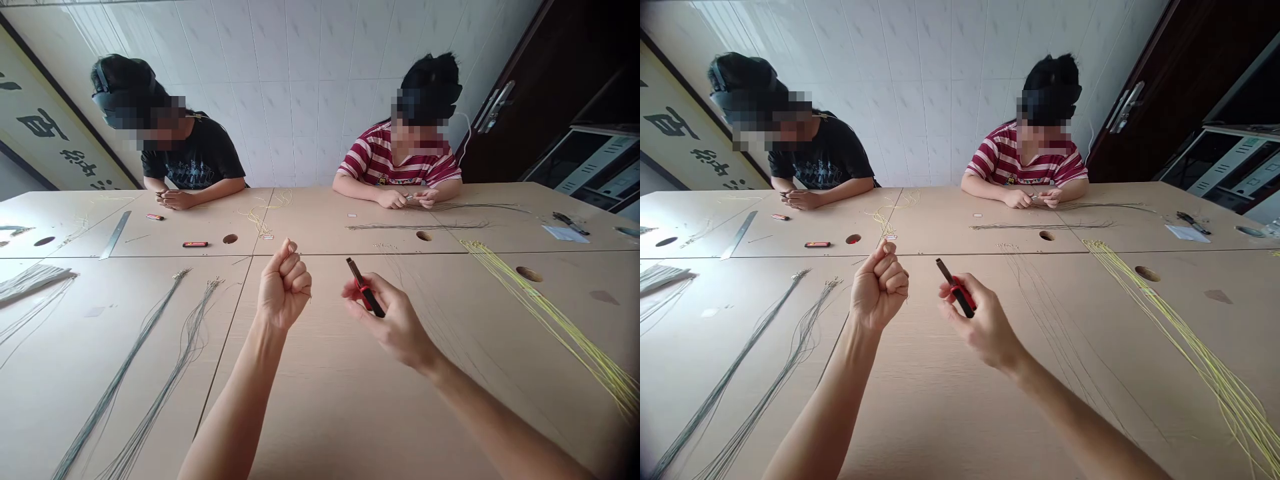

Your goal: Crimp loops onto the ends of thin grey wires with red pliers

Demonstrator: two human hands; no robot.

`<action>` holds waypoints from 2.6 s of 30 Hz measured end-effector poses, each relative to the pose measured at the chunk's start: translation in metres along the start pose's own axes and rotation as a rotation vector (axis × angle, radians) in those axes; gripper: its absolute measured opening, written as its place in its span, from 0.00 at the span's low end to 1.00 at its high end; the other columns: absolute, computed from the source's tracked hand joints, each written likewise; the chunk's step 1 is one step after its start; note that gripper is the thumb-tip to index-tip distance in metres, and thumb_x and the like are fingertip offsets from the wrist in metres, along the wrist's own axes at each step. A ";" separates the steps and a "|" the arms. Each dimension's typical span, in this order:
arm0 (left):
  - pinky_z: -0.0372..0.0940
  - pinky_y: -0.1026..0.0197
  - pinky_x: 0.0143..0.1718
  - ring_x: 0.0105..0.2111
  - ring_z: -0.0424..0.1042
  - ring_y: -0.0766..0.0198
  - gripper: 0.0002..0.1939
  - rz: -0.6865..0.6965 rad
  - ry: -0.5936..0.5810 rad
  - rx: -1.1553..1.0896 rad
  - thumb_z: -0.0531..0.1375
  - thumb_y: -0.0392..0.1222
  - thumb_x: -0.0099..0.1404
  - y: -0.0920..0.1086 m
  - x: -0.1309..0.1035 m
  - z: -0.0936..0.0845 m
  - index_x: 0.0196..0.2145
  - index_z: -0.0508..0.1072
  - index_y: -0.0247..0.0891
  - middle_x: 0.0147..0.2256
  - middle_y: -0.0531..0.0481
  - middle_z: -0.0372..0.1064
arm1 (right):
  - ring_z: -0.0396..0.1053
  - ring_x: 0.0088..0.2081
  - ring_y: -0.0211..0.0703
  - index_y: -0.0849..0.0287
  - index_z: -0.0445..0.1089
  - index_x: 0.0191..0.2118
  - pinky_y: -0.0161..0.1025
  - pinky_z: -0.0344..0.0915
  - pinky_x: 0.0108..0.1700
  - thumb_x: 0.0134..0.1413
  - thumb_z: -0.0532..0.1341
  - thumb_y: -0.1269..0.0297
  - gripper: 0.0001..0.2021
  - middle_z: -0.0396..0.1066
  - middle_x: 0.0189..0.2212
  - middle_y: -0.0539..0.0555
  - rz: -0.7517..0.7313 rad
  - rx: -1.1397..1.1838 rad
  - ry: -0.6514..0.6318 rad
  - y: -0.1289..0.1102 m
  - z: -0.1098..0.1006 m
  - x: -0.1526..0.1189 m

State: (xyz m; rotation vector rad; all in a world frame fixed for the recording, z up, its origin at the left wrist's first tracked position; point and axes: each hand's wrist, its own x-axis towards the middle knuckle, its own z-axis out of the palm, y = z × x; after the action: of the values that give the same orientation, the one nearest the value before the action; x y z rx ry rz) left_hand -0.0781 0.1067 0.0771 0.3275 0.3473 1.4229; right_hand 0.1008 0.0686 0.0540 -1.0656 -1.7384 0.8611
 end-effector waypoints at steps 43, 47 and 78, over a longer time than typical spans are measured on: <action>0.63 0.68 0.25 0.20 0.61 0.73 0.15 0.112 -0.066 0.224 0.57 0.38 0.63 -0.005 -0.017 0.015 0.20 0.59 0.37 0.19 0.58 0.53 | 0.71 0.36 0.40 0.53 0.67 0.43 0.40 0.71 0.41 0.60 0.59 0.69 0.07 0.71 0.34 0.51 -0.285 -0.057 0.332 0.004 0.032 -0.001; 0.67 0.65 0.33 0.26 0.70 0.68 0.10 0.225 -0.054 0.500 0.61 0.37 0.60 -0.001 -0.021 0.016 0.24 0.63 0.37 0.24 0.54 0.65 | 0.71 0.35 0.41 0.52 0.67 0.43 0.41 0.71 0.40 0.60 0.60 0.67 0.06 0.71 0.31 0.50 -0.235 -0.031 0.351 -0.001 0.024 -0.001; 0.59 0.69 0.22 0.20 0.52 0.74 0.16 0.010 0.000 0.025 0.56 0.29 0.64 -0.009 -0.021 0.022 0.21 0.57 0.37 0.21 0.59 0.45 | 0.68 0.40 0.39 0.53 0.70 0.43 0.38 0.67 0.45 0.55 0.65 0.58 0.11 0.71 0.36 0.49 0.142 0.492 0.094 0.008 0.052 -0.003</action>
State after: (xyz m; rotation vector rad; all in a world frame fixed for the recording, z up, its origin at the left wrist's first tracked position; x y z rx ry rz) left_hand -0.0633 0.0841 0.0945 0.3500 0.3635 1.4288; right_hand 0.0554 0.0633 0.0273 -0.8841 -1.2883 1.2295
